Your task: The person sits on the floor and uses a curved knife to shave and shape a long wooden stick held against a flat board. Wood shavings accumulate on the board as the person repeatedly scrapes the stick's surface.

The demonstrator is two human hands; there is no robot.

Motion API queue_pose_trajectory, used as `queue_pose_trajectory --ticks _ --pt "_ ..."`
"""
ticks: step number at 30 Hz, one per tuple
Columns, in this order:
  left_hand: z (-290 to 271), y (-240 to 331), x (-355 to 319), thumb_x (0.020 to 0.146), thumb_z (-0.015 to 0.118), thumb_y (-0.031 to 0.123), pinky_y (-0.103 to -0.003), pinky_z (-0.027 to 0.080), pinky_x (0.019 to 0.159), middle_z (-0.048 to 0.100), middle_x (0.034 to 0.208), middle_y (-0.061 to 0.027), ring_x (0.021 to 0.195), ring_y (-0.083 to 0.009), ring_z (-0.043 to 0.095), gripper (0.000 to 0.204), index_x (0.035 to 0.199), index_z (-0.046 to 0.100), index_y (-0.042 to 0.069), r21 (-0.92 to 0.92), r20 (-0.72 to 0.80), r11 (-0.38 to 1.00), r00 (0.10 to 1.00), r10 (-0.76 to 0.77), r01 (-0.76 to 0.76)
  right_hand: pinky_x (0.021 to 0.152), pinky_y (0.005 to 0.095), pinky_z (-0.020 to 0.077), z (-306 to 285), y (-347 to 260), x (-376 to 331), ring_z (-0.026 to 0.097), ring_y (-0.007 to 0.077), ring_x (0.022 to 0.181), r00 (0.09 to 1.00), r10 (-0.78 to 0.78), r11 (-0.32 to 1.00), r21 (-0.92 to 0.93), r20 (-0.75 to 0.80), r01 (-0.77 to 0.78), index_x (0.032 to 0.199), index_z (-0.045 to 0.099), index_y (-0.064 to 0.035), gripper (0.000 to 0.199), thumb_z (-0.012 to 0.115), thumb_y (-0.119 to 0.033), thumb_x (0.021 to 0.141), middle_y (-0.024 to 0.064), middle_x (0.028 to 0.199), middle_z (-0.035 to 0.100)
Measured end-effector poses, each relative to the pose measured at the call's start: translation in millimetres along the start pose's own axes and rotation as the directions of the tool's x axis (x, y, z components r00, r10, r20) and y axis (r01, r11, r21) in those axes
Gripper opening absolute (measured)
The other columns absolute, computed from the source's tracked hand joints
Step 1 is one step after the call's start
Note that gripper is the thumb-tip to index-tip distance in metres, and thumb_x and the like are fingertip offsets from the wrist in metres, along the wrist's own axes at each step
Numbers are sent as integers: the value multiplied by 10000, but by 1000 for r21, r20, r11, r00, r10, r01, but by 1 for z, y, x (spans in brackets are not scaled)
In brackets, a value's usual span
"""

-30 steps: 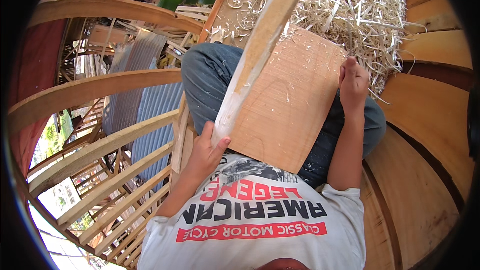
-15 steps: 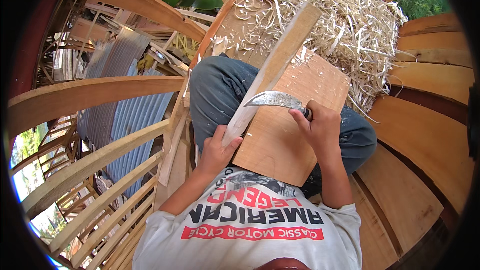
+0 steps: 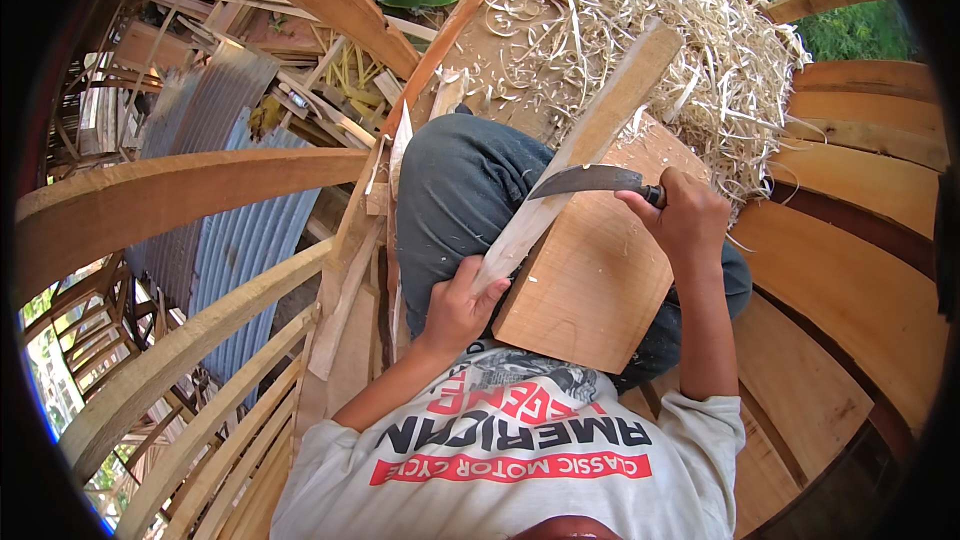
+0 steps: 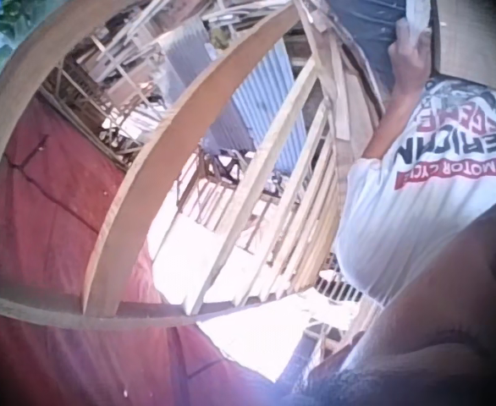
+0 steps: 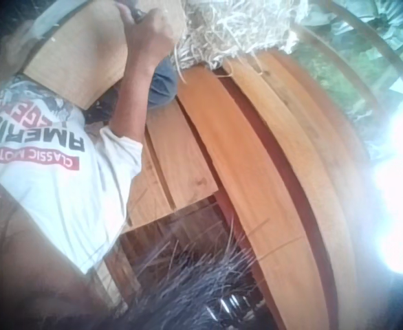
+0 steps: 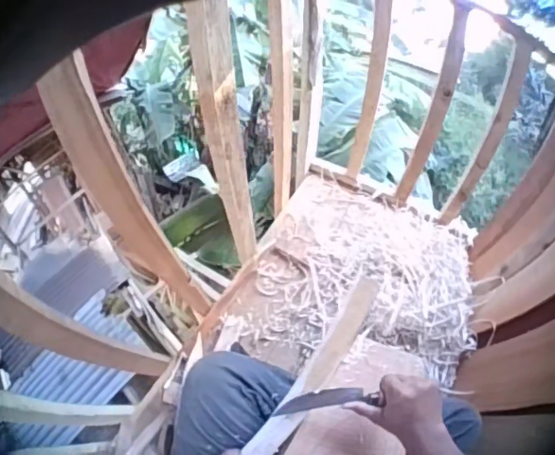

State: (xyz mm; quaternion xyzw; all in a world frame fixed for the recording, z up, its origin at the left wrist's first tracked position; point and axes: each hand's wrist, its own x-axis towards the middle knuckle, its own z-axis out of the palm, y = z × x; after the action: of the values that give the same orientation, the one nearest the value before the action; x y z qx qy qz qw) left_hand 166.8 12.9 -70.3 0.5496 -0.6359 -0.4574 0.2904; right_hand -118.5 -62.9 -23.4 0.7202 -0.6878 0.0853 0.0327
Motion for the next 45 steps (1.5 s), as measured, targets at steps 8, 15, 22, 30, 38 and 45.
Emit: queue_pose_trajectory --ticks 8,15,22,30,38,45 --pt "0 -1 0 900 626 307 -407 498 510 627 734 -208 687 -395 646 336 1004 525 4 12 -9 1000 1000 25 -25 417 333 385 1 19 10 462 222 405 997 57 998 -31 -55 -59 579 436 -78 618 711 -623 672 48 467 429" --pt "1 0 3 903 621 307 -410 499 507 629 725 -205 679 -391 646 326 985 524 6 19 -14 1000 1000 18 -18 375 298 367 9 35 20 458 171 363 981 -2 985 -169 -194 -31 538 431 -106 640 673 -686 661 12 433 435" --pt "0 1 3 908 614 308 -409 501 512 633 732 -206 691 -391 649 328 997 522 7 18 -15 1000 1000 11 -10 378 314 350 18 36 23 447 210 370 965 51 992 -97 -257 -79 539 420 -87 659 666 -680 684 49 438 423" --pt "-1 4 8 911 617 306 -387 509 538 641 744 -213 715 -379 662 327 978 514 3 -35 2 999 999 -36 36 425 375 375 42 14 9 478 298 417 935 288 953 155 -205 -260 557 488 -47 622 681 -614 724 95 459 451" --pt "0 0 5 902 634 357 -263 436 539 619 674 -112 624 -99 586 372 921 523 2 -101 18 992 997 -79 80 469 278 364 -37 -3 -21 448 87 490 813 1 505 701 583 -503 922 579 -4 223 657 -209 879 11 561 474" --pt "-3 1 6 906 633 334 -243 409 530 591 649 -72 614 -61 520 354 916 527 -3 -111 41 991 997 -70 74 493 222 329 -31 4 -12 397 31 555 839 97 356 769 535 -531 943 618 9 172 655 -147 883 -44 598 449"
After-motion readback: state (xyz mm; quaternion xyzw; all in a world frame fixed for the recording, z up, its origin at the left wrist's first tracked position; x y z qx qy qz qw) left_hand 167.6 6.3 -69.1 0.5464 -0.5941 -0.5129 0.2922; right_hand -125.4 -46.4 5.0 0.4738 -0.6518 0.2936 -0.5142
